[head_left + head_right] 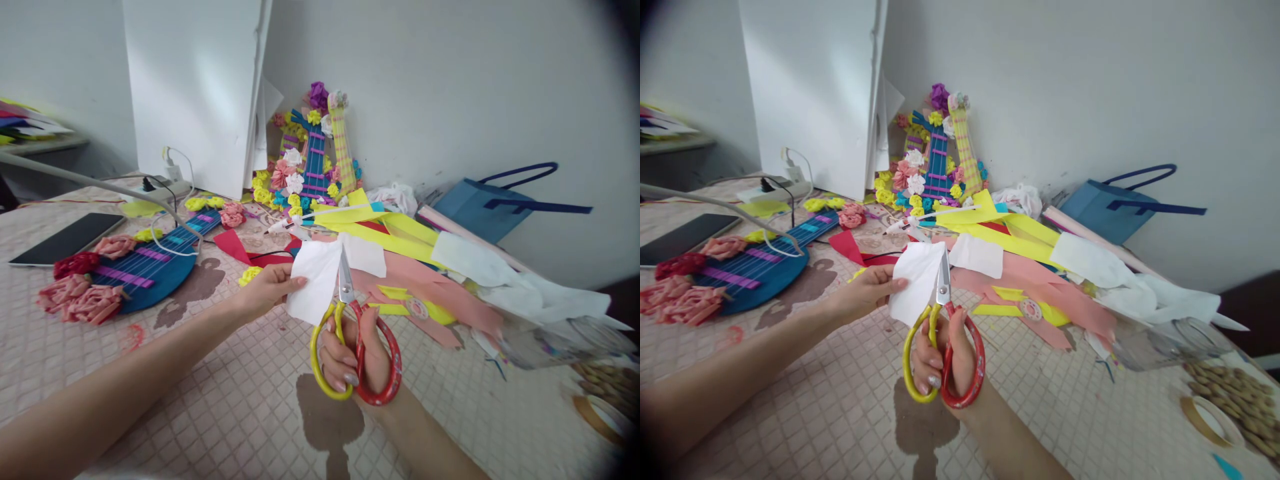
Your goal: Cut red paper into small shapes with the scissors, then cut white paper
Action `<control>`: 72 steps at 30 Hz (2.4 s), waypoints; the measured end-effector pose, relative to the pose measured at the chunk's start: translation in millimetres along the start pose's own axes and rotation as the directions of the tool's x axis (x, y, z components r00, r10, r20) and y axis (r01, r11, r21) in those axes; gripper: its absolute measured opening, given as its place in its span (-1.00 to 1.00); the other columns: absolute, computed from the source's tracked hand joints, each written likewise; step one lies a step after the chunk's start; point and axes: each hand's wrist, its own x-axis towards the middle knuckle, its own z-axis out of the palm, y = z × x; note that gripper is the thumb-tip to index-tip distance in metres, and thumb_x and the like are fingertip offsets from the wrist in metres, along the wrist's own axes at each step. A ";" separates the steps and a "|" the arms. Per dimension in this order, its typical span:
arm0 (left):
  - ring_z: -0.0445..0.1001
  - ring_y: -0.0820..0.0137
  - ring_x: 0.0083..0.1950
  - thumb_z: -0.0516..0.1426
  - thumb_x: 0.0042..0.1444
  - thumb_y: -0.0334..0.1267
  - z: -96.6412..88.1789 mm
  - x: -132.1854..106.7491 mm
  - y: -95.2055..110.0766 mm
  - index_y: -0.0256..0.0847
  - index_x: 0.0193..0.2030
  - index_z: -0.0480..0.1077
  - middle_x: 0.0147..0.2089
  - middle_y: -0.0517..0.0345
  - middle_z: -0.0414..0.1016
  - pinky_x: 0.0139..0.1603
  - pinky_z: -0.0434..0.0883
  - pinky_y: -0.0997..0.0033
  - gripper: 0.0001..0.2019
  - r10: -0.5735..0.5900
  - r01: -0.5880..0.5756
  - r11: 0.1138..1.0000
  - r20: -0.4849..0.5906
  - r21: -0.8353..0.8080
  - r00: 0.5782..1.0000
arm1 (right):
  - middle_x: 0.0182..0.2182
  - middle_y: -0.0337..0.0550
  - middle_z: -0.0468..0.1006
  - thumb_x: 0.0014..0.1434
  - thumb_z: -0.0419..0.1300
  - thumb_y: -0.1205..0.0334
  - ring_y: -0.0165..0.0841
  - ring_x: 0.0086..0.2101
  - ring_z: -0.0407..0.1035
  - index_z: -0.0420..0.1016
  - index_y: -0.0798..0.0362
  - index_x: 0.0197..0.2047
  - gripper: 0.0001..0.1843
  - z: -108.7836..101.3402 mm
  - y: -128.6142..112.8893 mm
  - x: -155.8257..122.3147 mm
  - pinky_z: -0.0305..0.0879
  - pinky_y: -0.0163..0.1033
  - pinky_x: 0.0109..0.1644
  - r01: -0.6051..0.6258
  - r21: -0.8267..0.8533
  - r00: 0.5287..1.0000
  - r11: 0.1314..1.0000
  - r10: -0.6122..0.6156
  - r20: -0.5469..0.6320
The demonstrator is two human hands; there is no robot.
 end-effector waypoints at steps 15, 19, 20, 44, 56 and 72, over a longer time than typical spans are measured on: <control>0.49 0.42 -0.40 0.35 -0.10 -0.10 -3.2 -0.9 -3.0 -0.30 -0.25 0.54 -0.35 0.06 0.60 -0.42 0.35 0.51 -0.66 0.006 -0.010 0.993 0.038 0.113 0.999 | -0.69 -0.44 0.13 0.07 -0.03 -0.45 -0.56 -0.74 -0.09 0.35 0.06 -0.37 -0.33 5.2 -7.0 -1.5 0.07 -0.41 -0.66 -0.011 -0.028 0.999 1.000 0.011 -0.032; 0.50 0.39 -0.38 0.35 -0.10 -0.10 -4.2 -0.5 -1.6 -0.30 -0.25 0.55 -0.36 0.06 0.60 -0.37 0.38 0.48 -0.67 0.000 -0.005 0.992 0.036 0.124 0.999 | -0.74 -0.49 0.08 0.08 0.04 -0.41 -0.59 -0.77 -0.17 0.36 0.06 -0.37 -0.38 2.0 -6.9 -0.6 0.03 -0.45 -0.70 -0.002 -0.023 0.999 1.000 0.002 -0.038; 0.50 0.39 -0.38 0.35 -0.10 -0.11 -4.9 -0.4 -0.8 -0.30 -0.25 0.55 -0.37 0.06 0.60 -0.37 0.39 0.48 -0.67 0.000 -0.005 0.992 0.039 0.128 0.999 | -0.75 -0.50 0.07 0.07 0.05 -0.40 -0.60 -0.77 -0.18 0.36 0.06 -0.37 -0.39 0.2 -7.4 0.2 0.02 -0.46 -0.71 0.010 -0.034 0.999 0.999 -0.012 -0.047; 0.52 0.41 -0.35 0.20 0.14 -0.13 -3.1 -17.6 14.4 -0.24 -0.08 0.46 -0.26 0.09 0.58 -0.42 0.40 0.55 -0.72 -0.358 0.043 0.845 0.504 0.533 0.786 | -0.30 -0.13 0.53 0.03 0.30 -0.13 -0.28 -0.36 0.43 0.37 0.01 -0.23 -0.58 -44.5 -38.2 3.0 0.34 -0.25 -0.40 -0.032 -0.685 0.951 0.728 -0.190 -0.246; 0.48 0.44 -0.41 0.19 0.12 -0.19 -6.5 -15.1 12.5 -0.24 -0.14 0.47 -0.32 0.14 0.57 -0.49 0.33 0.59 -0.78 -0.415 0.044 0.772 0.450 0.634 0.791 | -0.43 -0.33 0.36 -0.10 0.38 0.20 -0.45 -0.47 0.27 0.22 0.00 -0.32 -0.61 -28.4 -38.4 3.4 0.23 -0.34 -0.44 -0.050 -0.810 0.914 0.585 -0.300 -0.273; 0.50 0.43 -0.42 0.23 0.06 -0.17 -12.7 -9.4 11.2 -0.19 -0.18 0.52 -0.36 0.19 0.59 -0.47 0.32 0.56 -0.79 -0.433 0.144 0.744 0.306 0.653 0.848 | -0.52 -0.38 0.28 -0.20 0.43 0.17 -0.45 -0.52 0.23 0.23 0.00 -0.39 -0.56 -39.4 -34.8 10.6 0.20 -0.32 -0.46 -0.058 -0.811 0.902 0.582 -0.317 -0.293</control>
